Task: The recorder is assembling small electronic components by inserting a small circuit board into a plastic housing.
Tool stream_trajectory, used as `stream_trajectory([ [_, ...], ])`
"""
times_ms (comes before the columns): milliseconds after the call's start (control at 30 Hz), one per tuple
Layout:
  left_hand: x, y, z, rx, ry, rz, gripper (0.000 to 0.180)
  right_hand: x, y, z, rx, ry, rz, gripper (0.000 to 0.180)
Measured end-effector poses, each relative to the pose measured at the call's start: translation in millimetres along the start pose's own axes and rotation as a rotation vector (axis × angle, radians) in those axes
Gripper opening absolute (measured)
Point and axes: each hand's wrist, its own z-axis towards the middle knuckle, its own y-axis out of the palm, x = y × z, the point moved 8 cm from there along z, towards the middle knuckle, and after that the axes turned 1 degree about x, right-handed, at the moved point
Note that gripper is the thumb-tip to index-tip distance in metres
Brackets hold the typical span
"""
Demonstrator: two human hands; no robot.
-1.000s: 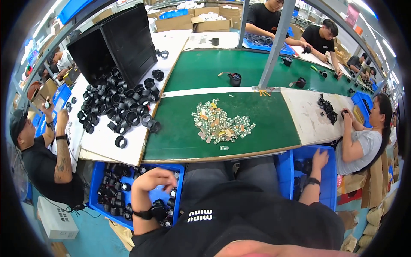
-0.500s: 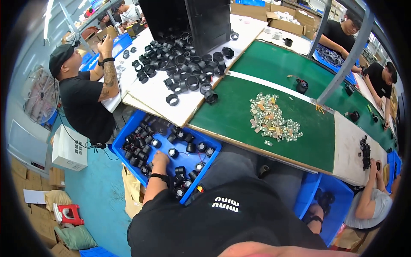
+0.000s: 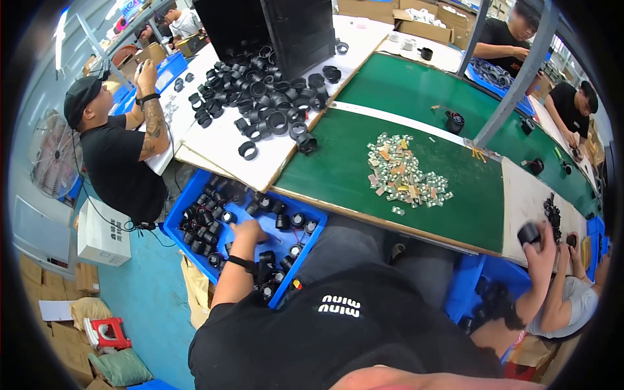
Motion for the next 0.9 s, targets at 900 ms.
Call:
stream_trajectory([
  [900, 428, -282, -134, 0.019, 1.349, -1.697, 0.056, -145, 314, 161, -0.199, -0.421, 0.577, 0.063],
])
